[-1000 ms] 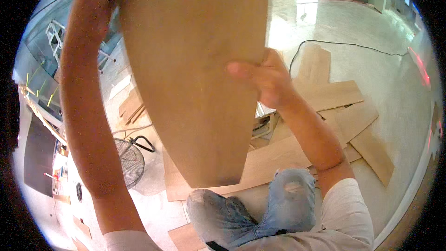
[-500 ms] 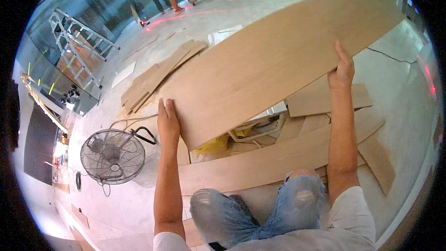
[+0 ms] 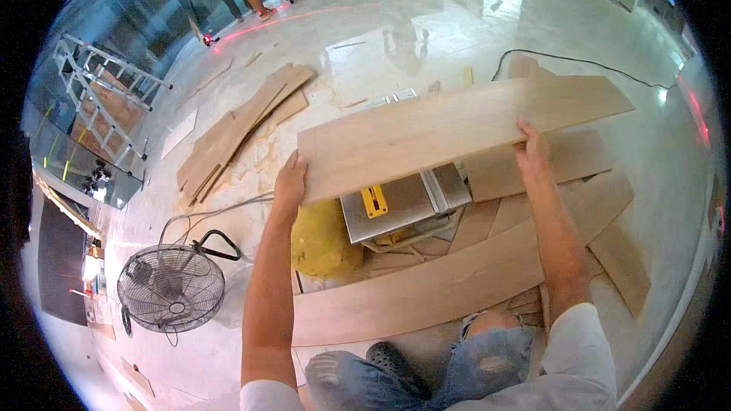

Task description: The person measures and marks laminate flooring planks with a pencil and square, cuts them using a table saw, and installs them on the floor using a hammer and tapping block. They align the planks against the wall and tap them into place.

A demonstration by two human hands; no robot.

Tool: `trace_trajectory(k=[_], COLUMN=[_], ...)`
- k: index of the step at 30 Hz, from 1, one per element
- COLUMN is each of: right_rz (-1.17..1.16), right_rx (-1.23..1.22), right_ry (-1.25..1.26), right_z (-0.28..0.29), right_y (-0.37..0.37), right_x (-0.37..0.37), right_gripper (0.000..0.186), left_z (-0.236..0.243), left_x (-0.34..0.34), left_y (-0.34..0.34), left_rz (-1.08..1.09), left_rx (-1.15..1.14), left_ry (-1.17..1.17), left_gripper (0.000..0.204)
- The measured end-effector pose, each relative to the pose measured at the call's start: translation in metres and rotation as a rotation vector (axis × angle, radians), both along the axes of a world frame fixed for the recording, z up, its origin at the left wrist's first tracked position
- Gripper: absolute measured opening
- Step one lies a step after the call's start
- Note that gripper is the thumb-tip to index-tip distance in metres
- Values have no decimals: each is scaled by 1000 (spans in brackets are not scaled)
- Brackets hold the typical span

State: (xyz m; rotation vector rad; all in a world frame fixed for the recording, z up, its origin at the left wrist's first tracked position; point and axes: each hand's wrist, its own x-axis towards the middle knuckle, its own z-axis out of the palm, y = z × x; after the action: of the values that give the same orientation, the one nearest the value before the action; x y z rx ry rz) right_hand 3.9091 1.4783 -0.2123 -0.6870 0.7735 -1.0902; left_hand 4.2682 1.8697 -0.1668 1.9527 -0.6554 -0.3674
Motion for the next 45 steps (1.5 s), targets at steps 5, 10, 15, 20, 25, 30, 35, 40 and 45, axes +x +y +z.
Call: trace_trajectory(k=[5, 10, 15, 20, 25, 30, 35, 40, 45], right_rz=[-8, 19, 75, 103, 144, 167, 85, 122, 101], right_rx=[96, 141, 85, 30, 15, -16, -50, -21, -12], right_ry=[-79, -39, -38, -81, -100, -143, -50, -124, -108], right_z=[-34, -63, -74, -100, -110, -104, -103, -107, -109], right_y=[-43, -93, -124, -164, -173, -168, -154, -164, -168], right_x=[51, 86, 112, 131, 131, 124, 120, 110, 106], right_gripper=[34, 37, 44, 52, 54, 51, 46, 46, 46], left_z=[-67, -118, -123, -143, -138, -134, -134, -135, -131], left_x=[90, 121, 116, 119, 111, 105, 100, 102, 91], left_y=[-58, -105, -142, -149, -155, -154, -148, -150, -148], left_rz=[-116, -117, -99, -27, 3, -2, -4, -20, -20], left_rx=[75, 91, 275, 251, 163, 188, 206, 250, 266], left_ry=[-78, -171, -482, -577, -435, -445, -464, -528, -511], left_gripper=[56, 56, 54, 54, 54, 55, 53, 53, 53])
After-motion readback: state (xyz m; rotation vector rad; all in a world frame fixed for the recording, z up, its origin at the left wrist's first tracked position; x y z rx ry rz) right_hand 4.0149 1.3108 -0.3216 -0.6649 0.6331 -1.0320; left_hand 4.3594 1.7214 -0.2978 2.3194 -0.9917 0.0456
